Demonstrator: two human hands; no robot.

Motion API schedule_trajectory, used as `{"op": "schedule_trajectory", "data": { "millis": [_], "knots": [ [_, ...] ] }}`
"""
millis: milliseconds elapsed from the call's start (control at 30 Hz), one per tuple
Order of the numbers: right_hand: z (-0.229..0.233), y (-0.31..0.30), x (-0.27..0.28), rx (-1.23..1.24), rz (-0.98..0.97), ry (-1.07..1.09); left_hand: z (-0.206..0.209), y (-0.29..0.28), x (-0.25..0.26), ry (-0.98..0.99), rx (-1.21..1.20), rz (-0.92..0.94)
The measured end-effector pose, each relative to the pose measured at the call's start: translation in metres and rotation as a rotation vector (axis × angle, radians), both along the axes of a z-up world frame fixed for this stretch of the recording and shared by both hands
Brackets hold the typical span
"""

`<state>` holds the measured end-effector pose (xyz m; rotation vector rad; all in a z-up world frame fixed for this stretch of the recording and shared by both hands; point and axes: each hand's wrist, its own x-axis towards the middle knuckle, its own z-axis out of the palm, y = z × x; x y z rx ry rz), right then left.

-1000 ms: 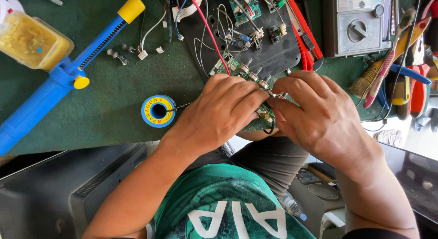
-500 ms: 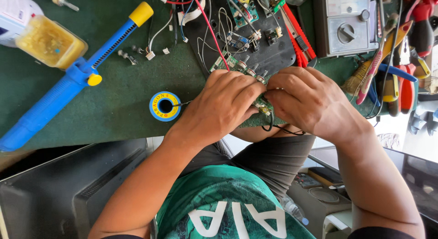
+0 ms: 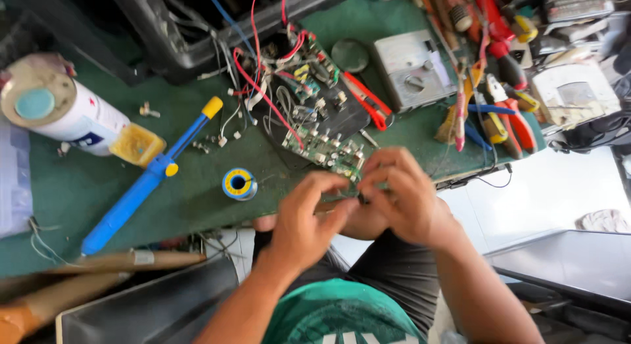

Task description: The person holds a green circuit board and uses a soldering iron to apply solder to various components. They also use a desoldering pump to remove solder and a toothbrush to clean the board's surface.

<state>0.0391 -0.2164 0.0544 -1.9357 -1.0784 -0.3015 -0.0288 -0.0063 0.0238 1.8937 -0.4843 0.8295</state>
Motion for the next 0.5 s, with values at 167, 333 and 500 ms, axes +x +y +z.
{"op": "schedule_trajectory", "data": {
  "millis": [167,333,500],
  "knots": [
    [-0.013,0.003,-0.061,0.038,-0.057,-0.149,-0.018,-0.035,-0.063,0.579,-0.579,-0.08],
    [-0.031,-0.012,-0.101,0.074,-0.135,0.046,-0.043,-0.048,-0.108,0.719,-0.749,-0.116],
    [-0.025,-0.031,-0.129,0.198,-0.174,0.317,-0.046,-0.053,-0.137,0.706,-0.981,-0.207]
  ]
}}
